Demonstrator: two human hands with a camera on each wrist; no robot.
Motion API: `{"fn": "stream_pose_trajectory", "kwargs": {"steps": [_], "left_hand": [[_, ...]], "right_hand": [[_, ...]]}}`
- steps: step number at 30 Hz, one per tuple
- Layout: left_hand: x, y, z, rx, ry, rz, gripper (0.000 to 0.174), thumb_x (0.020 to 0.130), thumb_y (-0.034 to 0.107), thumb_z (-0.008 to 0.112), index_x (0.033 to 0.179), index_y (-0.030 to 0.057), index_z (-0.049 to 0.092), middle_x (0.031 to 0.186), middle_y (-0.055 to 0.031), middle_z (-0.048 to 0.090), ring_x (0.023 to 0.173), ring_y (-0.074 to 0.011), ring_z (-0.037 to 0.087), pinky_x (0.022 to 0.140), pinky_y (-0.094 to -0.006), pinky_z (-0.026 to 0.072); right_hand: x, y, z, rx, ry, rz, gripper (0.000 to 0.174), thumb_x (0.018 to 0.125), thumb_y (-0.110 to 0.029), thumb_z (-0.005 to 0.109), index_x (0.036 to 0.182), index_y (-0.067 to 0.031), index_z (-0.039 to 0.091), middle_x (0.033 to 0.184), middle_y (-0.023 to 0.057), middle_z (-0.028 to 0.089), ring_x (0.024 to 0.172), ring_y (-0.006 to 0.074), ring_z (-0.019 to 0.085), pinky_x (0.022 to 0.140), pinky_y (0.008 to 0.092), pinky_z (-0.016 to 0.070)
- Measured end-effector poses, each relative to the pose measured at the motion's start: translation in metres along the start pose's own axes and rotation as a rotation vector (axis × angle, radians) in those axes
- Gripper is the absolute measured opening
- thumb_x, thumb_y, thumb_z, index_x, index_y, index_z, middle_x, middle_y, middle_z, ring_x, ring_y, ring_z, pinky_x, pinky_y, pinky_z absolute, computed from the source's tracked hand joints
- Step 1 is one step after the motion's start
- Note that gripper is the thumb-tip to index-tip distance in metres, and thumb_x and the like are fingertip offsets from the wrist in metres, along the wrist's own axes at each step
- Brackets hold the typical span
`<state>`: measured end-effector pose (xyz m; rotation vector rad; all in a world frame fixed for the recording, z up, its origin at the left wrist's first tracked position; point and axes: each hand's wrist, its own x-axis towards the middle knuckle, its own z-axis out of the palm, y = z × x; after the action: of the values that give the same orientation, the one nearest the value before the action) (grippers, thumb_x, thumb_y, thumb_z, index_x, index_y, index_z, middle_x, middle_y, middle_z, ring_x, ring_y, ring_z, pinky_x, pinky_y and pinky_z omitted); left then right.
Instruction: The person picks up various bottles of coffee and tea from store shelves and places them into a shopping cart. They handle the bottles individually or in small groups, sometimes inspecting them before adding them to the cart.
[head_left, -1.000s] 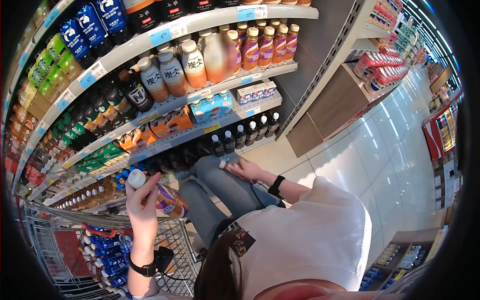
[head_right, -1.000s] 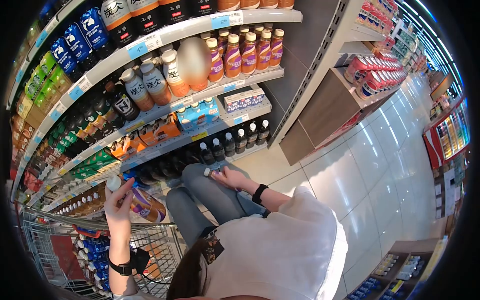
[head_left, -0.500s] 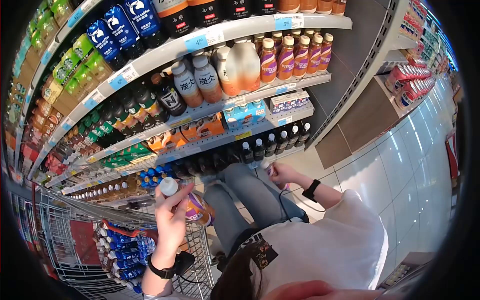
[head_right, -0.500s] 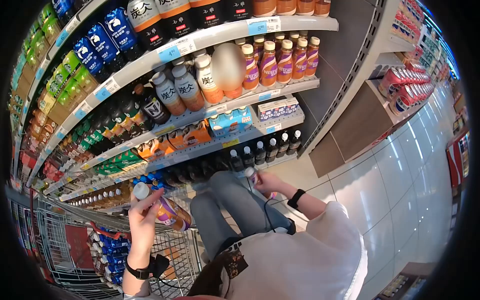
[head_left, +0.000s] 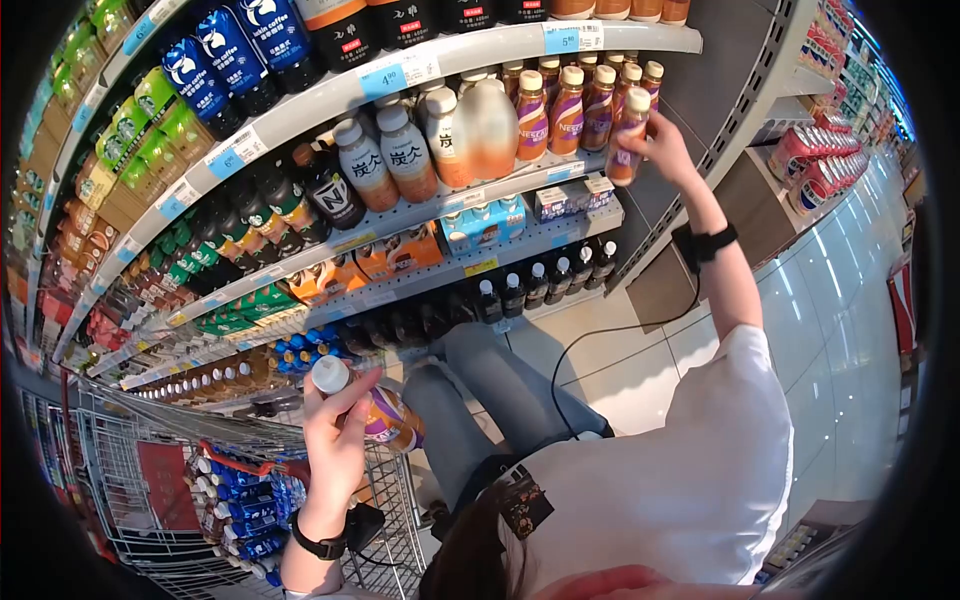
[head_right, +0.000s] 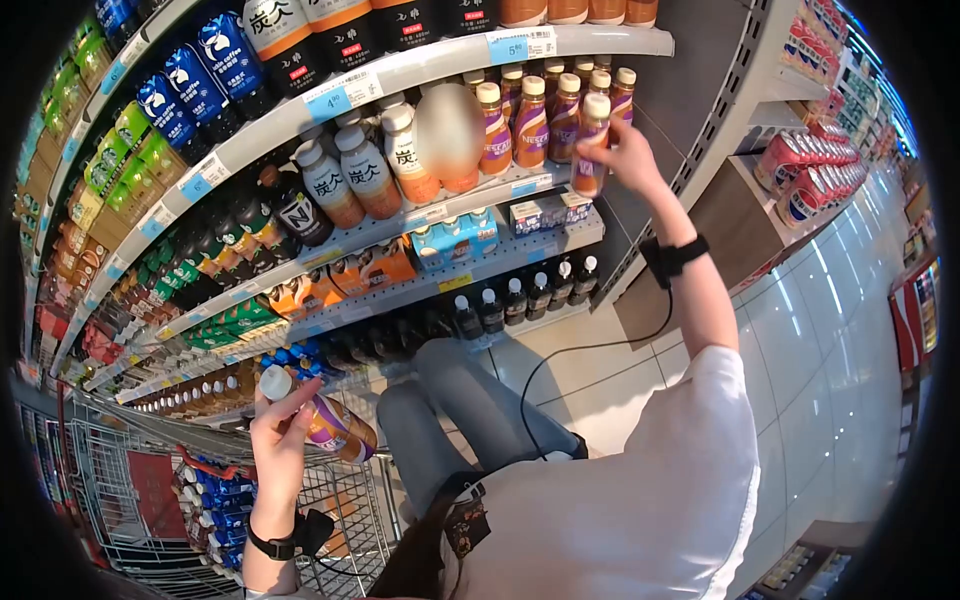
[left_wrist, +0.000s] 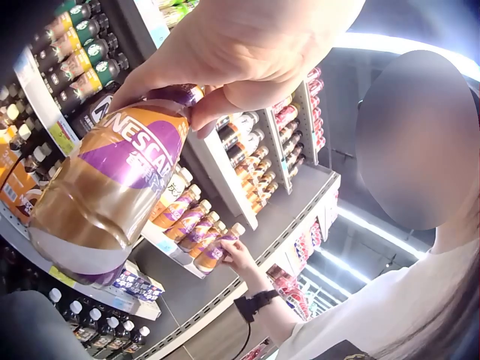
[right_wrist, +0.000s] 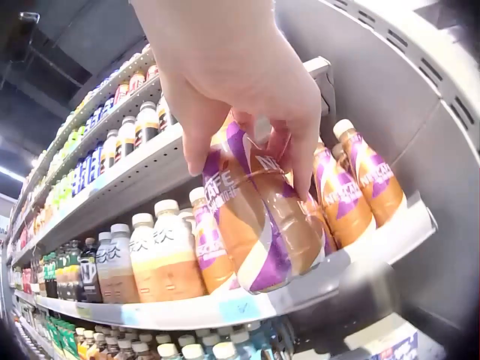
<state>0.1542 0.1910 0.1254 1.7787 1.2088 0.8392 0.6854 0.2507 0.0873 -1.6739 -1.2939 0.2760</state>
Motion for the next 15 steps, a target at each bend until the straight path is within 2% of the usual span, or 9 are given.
{"fn": "stream_pose_trajectory", "kwargs": {"steps": [2, 8, 12, 15], "left_hand": [[0.003, -0.001, 0.002, -0.021, 0.003, -0.004, 0.027, 0.081, -0.007, 0.055, 0.104, 0.0045, 0.067, 0.109, -0.0078, 0.044, 0.1, -0.0192, 0.049, 0.088, -0.0272, 0.0392], [0.004, -0.006, 0.001, 0.054, 0.02, 0.055, 0.029, 0.079, -0.008, 0.057, 0.102, 0.0056, 0.067, 0.106, -0.0088, 0.044, 0.099, -0.0218, 0.049, 0.088, -0.0294, 0.039], [0.004, -0.003, 0.003, 0.001, 0.008, 0.008, 0.03, 0.079, -0.01, 0.055, 0.103, 0.0043, 0.067, 0.107, -0.0081, 0.044, 0.095, -0.0186, 0.051, 0.084, -0.0262, 0.0414], [0.004, -0.002, 0.002, 0.018, -0.001, 0.011, 0.031, 0.079, -0.012, 0.054, 0.104, 0.003, 0.066, 0.108, -0.0075, 0.043, 0.095, -0.0168, 0.051, 0.084, -0.0243, 0.0414]], "right_hand": [[0.021, 0.007, 0.001, -0.11, 0.007, 0.03, 0.05, 0.073, -0.023, 0.074, 0.114, -0.001, 0.053, 0.099, 0.0144, 0.064, 0.093, 0.0198, 0.062, 0.08, 0.0305, 0.0476], [0.035, 0.002, 0.007, -0.335, 0.057, 0.067, 0.054, 0.072, -0.021, 0.074, 0.115, 0.0023, 0.051, 0.101, 0.0175, 0.063, 0.093, 0.0262, 0.062, 0.081, 0.0334, 0.0475], [0.045, 0.018, -0.002, -0.304, -0.046, 0.044, 0.058, 0.072, -0.017, 0.073, 0.12, 0.0026, 0.048, 0.102, 0.0179, 0.062, 0.096, 0.026, 0.06, 0.083, 0.0342, 0.0466], [0.046, 0.023, -0.008, -0.265, -0.079, -0.077, 0.055, 0.073, -0.014, 0.071, 0.12, 0.0019, 0.048, 0.104, 0.0167, 0.061, 0.097, 0.0254, 0.059, 0.083, 0.0336, 0.0468]]}}
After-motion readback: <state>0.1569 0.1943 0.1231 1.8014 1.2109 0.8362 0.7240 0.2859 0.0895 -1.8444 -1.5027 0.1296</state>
